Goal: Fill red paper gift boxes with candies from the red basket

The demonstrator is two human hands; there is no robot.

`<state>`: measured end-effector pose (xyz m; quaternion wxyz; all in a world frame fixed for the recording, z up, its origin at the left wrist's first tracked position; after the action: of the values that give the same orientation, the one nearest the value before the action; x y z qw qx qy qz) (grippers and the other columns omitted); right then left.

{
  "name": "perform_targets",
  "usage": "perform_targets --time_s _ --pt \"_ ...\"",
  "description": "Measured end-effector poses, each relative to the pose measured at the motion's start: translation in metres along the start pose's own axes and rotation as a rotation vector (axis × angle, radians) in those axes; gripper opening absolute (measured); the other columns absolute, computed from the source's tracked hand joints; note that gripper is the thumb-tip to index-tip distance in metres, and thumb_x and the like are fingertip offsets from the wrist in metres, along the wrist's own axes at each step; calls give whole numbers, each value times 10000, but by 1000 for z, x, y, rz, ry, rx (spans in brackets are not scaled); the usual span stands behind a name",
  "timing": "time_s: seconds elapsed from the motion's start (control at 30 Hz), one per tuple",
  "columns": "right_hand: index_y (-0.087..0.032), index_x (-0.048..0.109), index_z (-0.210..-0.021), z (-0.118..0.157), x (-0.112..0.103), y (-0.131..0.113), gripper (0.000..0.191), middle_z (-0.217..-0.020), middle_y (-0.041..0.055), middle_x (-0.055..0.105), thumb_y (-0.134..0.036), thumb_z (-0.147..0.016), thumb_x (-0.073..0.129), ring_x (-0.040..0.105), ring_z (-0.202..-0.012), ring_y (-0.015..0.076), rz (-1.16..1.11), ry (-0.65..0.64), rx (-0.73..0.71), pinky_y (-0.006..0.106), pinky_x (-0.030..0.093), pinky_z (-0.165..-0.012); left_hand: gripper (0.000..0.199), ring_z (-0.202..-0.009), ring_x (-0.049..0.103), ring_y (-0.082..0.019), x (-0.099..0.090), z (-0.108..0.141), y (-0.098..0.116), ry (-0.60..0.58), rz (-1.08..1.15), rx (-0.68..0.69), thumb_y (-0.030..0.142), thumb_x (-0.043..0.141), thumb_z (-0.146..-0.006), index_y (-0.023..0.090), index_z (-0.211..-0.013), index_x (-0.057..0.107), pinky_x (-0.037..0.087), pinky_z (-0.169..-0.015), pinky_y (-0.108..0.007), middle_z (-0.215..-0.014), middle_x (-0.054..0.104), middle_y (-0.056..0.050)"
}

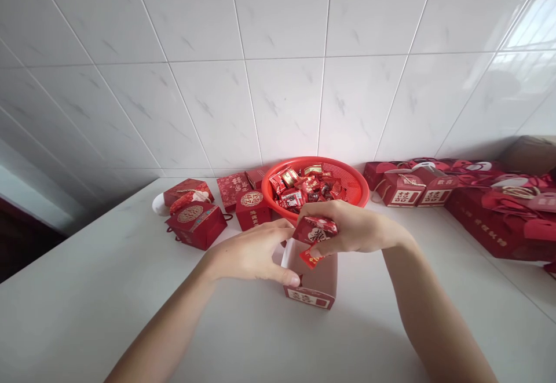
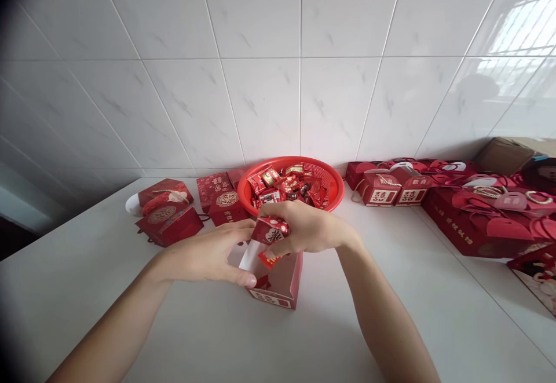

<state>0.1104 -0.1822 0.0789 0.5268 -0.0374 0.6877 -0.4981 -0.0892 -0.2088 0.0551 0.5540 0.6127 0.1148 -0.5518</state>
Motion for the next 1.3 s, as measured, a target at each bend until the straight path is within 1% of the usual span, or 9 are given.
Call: perform_targets --time_s 0.1,0.27,0.4,0.57,0.8,1.0,1.13,1.2,1.3 --pt "-206 594 -885 -2 2 2 244 -702 -61 520 -262 -743 785 450 -616 103 30 -15 16 234 299 -493 561 -1270 570 -307 0 1 1 7 -21 -2 477 798 -738 315 -1257 660 482 -974 -343 -1341 645 -15" --pt "-198 592 -878 -4 0 5 184 -724 -45 581 -267 -795 741 521 -643 116 -30 -33 8 232 349 -525 593 -1285 570 -296 0 1 1 16 -27 39 430 808 -739 344 -1303 647 475 -998 -331 -1387 623 1" --pt "-187 617 -913 -1 -2 2 54 -760 -26 625 -224 -876 631 545 -667 115 -60 8 -66 229 395 -569 618 -1323 544 -289 1 3 2 14 -32 54 427 811 -744 360 -1331 630 468 -1018 -324 -1430 586 2" --pt "-177 638 -952 1 -2 -3 93 -801 -9 651 -255 -905 620 552 -689 118 -60 -7 -115 227 402 -580 686 -1328 544 -270 2 5 6 12 -35 83 388 820 -735 378 -1377 579 475 -1010 -310 -1451 569 14" --pt "-175 629 -945 1 5 -6 96 -793 -1 690 -263 -930 594 580 -651 116 21 -63 -47 232 393 -560 664 -1356 526 -323 2 6 6 14 -79 27 459 820 -716 327 -1334 618 500 -993 -336 -1449 577 -18" --pt "-189 636 -1034 4 1 -4 144 -768 -8 663 -280 -948 567 556 -623 115 81 2 0 231 376 -535 656 -1322 552 -304 2 6 6 -4 -71 9 488 793 -739 342 -1351 608 496 -994 -341 -1430 585 -15" --pt "-190 614 -955 5 1 -5 84 -733 -13 636 -260 -917 588 561 -602 113 89 46 -13 232 375 -527 790 -1383 495 -339 3 6 2 -1 -84 -23 524 803 -718 327 -1439 549 472 -1038 -377 -1516 524 -47" --pt "-197 559 -900 5 1 -6 113 -687 -24 612 -299 -912 605 568 -554 115 23 150 15 235 384 -498 861 -1429 441 -349 4 6 0 3 -85 -39 545 792 -723 327 -1497 486 443 -1077 -400 -1581 454 -59" --pt "-206 510 -875 2 0 -4 221 -670 -19 634 -375 -899 650 632 -533 144 -225 254 59 252 475 -481 880 -1461 398 -358 5 6 -2 19 -94 -66 557 778 -729 316 -1516 467 412 -1108 -421 -1601 432 -73"
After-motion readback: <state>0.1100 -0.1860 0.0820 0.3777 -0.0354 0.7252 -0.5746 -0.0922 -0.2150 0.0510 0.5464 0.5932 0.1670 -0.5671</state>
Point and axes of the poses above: each hand's wrist, its own z-axis away from the middle knuckle, its own x-axis out of the palm, y = z × x, the point moved 2 cm from there along -z, towards the middle knuckle
